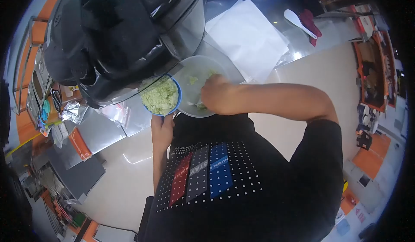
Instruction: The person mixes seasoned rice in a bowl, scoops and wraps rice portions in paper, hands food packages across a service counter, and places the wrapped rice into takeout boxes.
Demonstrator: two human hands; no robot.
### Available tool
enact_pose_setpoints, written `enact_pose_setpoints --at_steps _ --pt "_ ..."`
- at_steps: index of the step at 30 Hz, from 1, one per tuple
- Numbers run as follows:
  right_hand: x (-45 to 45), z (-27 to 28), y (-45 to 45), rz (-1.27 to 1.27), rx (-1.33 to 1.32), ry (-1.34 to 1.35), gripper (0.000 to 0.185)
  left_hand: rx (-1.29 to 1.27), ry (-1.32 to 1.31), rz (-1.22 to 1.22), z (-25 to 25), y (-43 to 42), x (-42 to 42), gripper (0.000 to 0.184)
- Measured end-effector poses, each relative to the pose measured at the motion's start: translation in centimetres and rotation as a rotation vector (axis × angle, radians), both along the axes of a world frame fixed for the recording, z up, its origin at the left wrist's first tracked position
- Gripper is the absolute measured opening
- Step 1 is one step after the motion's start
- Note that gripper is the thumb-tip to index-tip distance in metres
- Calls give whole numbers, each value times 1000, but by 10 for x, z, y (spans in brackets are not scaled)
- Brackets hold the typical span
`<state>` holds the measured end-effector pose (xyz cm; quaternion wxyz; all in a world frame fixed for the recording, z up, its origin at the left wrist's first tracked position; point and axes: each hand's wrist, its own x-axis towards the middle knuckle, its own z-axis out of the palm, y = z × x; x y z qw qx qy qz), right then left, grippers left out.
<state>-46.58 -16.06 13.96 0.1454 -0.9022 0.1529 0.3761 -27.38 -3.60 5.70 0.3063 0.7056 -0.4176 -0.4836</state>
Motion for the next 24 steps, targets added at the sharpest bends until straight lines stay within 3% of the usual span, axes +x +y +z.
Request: enact_pose_setpoints --at_steps 1,2,4,8,11,16,21,24 --pt "0 7 -5 62 35 58 23 -104 -12 1 2 -3 -5 34" --pt "-3 5 -7 59 34 64 23 -208 -23 6 4 -6 -11 35" --pt "-6 -4 -7 -6 -228 -318 8 -183 -14 33 4 -11 -23 36" --pt "2 -23 -15 -77 -322 -78 8 -174 -36 98 7 -14 -31 30" --pt "-10 -17 -15 17 -155 -6 8 -187 1 73 -2 -12 -33 22" --pt "-14 -40 -20 -387 222 -115 21 6 104 64 -9 -3 -32 18" --pt "-12 -45 -15 -450 302 -220 26 -119 106 27 -9 -5 -28 21" --pt "-24 -35 -27 -480 375 -264 29 13 187 90 8 -8 -27 23"
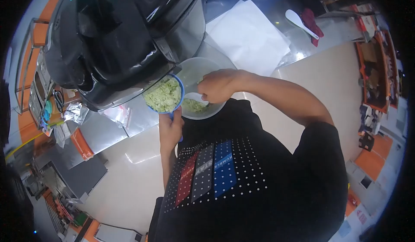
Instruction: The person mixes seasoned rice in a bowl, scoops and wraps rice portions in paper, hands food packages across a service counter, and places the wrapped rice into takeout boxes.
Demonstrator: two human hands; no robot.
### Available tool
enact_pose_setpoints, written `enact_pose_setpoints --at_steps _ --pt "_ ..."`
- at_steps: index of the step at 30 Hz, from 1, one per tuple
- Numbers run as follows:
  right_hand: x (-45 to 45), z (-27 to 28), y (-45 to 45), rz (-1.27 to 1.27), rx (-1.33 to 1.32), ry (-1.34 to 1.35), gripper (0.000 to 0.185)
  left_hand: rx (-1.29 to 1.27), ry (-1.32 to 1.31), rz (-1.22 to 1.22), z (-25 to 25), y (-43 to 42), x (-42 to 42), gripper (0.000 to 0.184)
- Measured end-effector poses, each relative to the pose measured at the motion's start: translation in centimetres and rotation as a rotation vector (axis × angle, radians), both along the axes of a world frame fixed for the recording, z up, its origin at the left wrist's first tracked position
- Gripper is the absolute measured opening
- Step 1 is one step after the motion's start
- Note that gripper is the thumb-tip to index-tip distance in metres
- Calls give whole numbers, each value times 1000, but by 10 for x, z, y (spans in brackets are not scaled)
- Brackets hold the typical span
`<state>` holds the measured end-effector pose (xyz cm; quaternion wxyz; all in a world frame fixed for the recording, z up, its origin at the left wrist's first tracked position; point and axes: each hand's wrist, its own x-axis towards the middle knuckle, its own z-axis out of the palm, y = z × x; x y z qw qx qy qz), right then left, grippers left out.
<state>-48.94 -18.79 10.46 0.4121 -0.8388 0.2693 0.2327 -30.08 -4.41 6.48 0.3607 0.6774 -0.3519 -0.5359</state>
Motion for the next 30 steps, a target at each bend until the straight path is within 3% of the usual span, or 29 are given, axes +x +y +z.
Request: enact_pose_setpoints --at_steps 4,6,8,12,15,16,18,20,22,23,25,30 --pt "-20 34 -14 -78 106 9 30 -31 -57 -32 3 7 3 29" --pt "-47 27 -10 -126 83 -143 27 -62 -81 -46 7 16 8 32" --pt "-61 43 6 -355 1 -137 27 26 -59 -57 18 28 11 36" --pt "-65 21 65 -259 -605 -60 40 120 22 -106 38 37 8 34" --pt "-69 30 69 -380 -763 -189 46 149 34 -136 42 34 8 31" --pt "-70 41 68 -382 -766 -195 46 149 65 -143 42 33 7 31" --pt "-70 69 64 -859 -330 -289 51 163 130 -123 50 30 2 31" --pt "-68 59 78 -843 -145 -493 53 174 200 -105 60 24 -9 31" --pt "-51 19 97 -746 -321 -827 53 149 284 -18 69 21 -25 33" --pt "-48 16 108 -748 -326 -828 53 146 284 -22 68 21 -27 33" --pt "-42 13 124 -686 -350 -602 53 229 355 -68 66 19 -29 34" --pt "-42 9 113 -644 -436 -466 55 229 248 -62 62 17 -45 33"
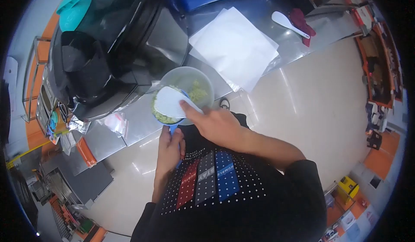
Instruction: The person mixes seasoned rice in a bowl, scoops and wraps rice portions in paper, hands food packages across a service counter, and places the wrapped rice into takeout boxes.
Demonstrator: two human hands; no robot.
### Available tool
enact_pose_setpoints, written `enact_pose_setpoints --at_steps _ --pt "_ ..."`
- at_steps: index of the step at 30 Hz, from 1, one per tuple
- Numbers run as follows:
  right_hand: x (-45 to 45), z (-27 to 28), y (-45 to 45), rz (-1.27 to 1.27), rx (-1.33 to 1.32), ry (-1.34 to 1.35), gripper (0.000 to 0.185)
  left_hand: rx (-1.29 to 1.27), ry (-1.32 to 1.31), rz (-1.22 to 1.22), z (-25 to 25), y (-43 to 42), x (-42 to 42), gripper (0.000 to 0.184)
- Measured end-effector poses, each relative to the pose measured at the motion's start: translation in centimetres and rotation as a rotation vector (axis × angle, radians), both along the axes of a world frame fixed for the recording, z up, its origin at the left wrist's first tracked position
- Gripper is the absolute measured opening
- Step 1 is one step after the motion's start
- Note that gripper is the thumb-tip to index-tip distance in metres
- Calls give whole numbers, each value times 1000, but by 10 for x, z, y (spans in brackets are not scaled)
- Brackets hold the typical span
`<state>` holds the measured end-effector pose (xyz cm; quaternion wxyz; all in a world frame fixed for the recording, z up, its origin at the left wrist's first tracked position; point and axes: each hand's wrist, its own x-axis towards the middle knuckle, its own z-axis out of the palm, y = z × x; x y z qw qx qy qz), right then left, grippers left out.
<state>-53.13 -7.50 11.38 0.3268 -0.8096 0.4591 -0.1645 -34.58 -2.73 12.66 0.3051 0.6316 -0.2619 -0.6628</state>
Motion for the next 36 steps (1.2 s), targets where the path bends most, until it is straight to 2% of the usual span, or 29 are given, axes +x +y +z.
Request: enact_pose_setpoints --at_steps 6,8,10,11,12,16,18,22,26,28,29,30,32,36 --pt "-18 28 -4 108 80 170 50 -13 -86 31 -6 0 5 33" --pt "-33 26 -11 102 149 67 44 -16 -89 10 -4 -7 8 33" --pt "-46 36 -30 -21 166 -167 38 -32 -113 -14 -1 -8 8 34" --pt "-44 41 -38 -115 81 -302 35 -28 -122 -50 1 -10 9 33" --pt "-39 41 -38 -112 83 -301 35 -19 -131 -85 2 -9 8 33" --pt "-2 24 -17 11 59 -47 50 -42 -45 -130 4 -13 9 30" --pt "-13 28 -12 45 86 -25 49 -5 -16 6 0 -15 10 26" --pt "-34 21 -11 18 26 -64 52 85 51 40 4 -20 13 23" --pt "-18 15 -8 23 -177 93 52 -2 60 2 10 -18 16 19" --pt "-21 1 -25 -60 -135 73 46 -13 23 -21 9 -18 18 19" --pt "-21 -5 -35 -90 -65 -180 38 0 24 -14 10 -16 17 19" --pt "-20 -4 -34 -93 -63 -183 38 9 28 -5 10 -15 16 19" --pt "-13 6 -35 -143 136 -308 32 15 18 -21 9 -15 12 19" --pt "-18 41 -28 -69 272 -260 38 41 0 0 1 -12 7 17"
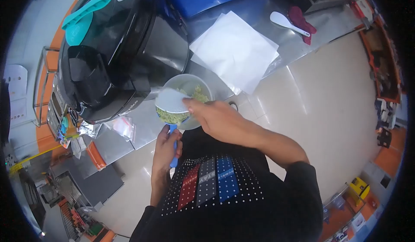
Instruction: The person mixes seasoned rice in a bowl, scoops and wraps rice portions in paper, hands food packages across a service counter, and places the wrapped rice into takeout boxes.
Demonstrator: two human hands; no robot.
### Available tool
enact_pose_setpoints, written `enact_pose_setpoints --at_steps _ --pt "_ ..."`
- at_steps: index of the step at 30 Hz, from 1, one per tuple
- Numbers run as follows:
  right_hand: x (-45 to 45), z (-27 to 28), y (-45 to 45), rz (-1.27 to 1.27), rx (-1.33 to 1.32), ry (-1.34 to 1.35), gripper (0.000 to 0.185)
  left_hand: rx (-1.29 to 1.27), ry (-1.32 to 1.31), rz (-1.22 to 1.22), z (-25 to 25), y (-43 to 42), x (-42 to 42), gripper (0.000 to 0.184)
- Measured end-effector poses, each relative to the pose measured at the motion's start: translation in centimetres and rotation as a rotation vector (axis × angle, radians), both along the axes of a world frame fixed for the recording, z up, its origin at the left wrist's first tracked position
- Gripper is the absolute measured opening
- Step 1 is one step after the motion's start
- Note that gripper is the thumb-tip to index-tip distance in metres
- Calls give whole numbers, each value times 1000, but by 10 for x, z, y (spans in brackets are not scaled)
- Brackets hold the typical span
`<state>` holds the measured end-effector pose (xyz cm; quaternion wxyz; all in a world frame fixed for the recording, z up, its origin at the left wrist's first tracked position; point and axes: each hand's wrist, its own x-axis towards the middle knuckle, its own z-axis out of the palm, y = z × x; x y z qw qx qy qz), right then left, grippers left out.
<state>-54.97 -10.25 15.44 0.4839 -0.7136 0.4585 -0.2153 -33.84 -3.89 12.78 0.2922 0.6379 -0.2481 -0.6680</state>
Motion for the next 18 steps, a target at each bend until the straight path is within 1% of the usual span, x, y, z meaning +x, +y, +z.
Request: enact_pose_setpoints --at_steps 1,2,4,5,6,8,9,10,12,13,14,17,18 --pt "-1 -14 7 -27 -288 6 46 -3 -3 8 1 -3 -1 17" --pt "0 -18 15 -19 -278 0 46 5 -14 -9 3 -4 0 17" --pt "1 -24 21 182 -475 364 52 2 -33 -34 4 -4 -2 18" --pt "-5 -31 14 164 -572 402 56 3 -45 -13 3 -2 -2 20" --pt "-11 -34 9 163 -575 401 56 4 -53 15 2 -1 -5 22" --pt "-17 -38 -1 -18 -448 316 56 5 -54 42 7 -1 -8 21" --pt "-19 -40 3 -74 -442 194 55 18 -52 69 11 0 -9 21" --pt "-17 -41 14 -63 -444 187 55 16 -56 80 12 -1 -12 21" --pt "-12 -47 37 134 -514 325 53 49 -2 101 14 -4 -15 17" --pt "-11 -55 33 73 -556 285 52 54 -5 96 13 -3 -13 17" --pt "-11 -61 22 68 -548 287 52 61 5 121 10 -1 -11 16" --pt "-11 -69 2 -69 -360 293 51 75 20 162 16 10 -8 16" --pt "-12 -62 -5 -88 -364 303 51 67 35 194 21 9 -9 16"
